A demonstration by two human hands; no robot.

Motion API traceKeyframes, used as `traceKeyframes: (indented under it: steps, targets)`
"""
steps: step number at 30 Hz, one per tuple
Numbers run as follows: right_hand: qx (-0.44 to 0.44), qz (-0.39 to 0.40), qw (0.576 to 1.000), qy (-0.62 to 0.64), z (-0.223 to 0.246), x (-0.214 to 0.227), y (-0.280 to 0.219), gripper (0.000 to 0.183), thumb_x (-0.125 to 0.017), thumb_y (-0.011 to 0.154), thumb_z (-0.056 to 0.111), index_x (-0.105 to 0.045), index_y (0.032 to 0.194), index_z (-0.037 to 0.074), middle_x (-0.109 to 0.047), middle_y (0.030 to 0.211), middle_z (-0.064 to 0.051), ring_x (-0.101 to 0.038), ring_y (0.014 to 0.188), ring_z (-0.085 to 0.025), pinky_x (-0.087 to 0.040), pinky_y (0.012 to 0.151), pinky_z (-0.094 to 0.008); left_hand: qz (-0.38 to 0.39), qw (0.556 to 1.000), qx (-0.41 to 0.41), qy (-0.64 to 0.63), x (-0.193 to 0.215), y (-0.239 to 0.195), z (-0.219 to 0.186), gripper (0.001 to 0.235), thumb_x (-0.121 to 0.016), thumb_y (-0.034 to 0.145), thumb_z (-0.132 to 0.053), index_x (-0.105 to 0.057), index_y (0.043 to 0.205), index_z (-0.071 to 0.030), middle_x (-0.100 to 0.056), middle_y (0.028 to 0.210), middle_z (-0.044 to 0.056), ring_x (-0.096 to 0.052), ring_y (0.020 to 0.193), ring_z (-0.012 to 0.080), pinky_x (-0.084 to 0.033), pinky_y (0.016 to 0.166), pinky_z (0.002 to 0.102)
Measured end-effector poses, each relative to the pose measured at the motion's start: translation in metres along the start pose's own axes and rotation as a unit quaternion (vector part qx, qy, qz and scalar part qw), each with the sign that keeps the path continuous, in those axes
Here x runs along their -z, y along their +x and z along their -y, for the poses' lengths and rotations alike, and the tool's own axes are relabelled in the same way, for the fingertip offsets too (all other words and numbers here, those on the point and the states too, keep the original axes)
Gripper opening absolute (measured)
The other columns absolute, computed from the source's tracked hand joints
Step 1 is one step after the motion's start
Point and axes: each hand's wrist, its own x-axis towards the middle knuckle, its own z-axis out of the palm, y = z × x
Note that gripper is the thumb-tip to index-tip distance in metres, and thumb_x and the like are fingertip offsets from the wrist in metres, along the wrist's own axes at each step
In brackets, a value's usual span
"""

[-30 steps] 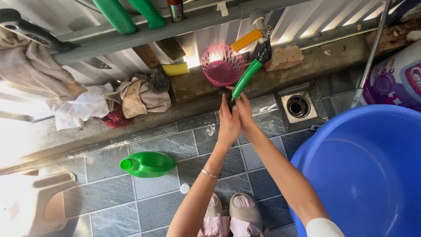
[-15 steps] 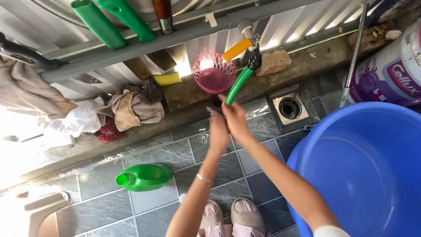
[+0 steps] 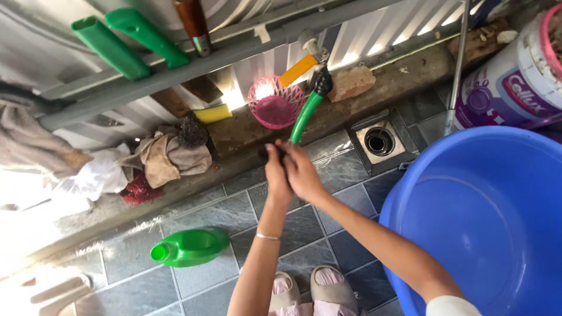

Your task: The recorder removes iron grates from a gas stove and washes them in a basin using detergent and a sponge.

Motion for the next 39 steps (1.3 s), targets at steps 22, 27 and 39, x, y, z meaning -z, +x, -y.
traceKeyframes:
  steps: [22, 27, 39]
  targets:
    - [-0.243, -0.086, 0.917, 0.305, -0.05, -0.012, 0.024, 0.03, -0.061, 0.099, 0.022, -0.066, 0.126, 0.009, -0.07, 0.119, -0.007, -0.063, 0.11, -0.016, -0.05, 0.096, -0.031, -0.017, 0.99, 0.073, 0.117, -0.057, -0.008, -0.027, 0.05, -0.039, 0.103, -0.041, -0.046, 0.15, -0.024, -0.061, 0.137, -0.001, -0.056, 0.127, 0.0146, -0.044, 0.109, 0.034]
    - [-0.191, 0.009, 0.961, 0.202, 0.003, 0.01, 0.007, 0.037, -0.068, 0.095, 0.018, -0.061, 0.129, 0.006, -0.068, 0.121, -0.006, -0.061, 0.115, -0.015, -0.046, 0.101, -0.03, -0.064, 0.988, 0.057, 0.129, 0.018, 0.031, -0.005, 0.044, -0.046, 0.121, -0.039, -0.052, 0.139, 0.001, -0.057, 0.123, 0.016, -0.056, 0.114, 0.0285, -0.05, 0.098, 0.046]
    - [-0.289, -0.084, 0.921, 0.247, -0.086, 0.005, 0.027, 0.036, -0.056, 0.114, 0.031, -0.069, 0.112, -0.002, -0.069, 0.102, -0.012, -0.06, 0.091, -0.016, -0.052, 0.079, -0.036, -0.006, 0.969, -0.091, 0.23, -0.049, -0.016, 0.011, 0.049, -0.049, 0.103, -0.013, -0.042, 0.152, -0.011, -0.057, 0.139, 0.0, -0.053, 0.125, 0.0121, -0.043, 0.107, 0.029]
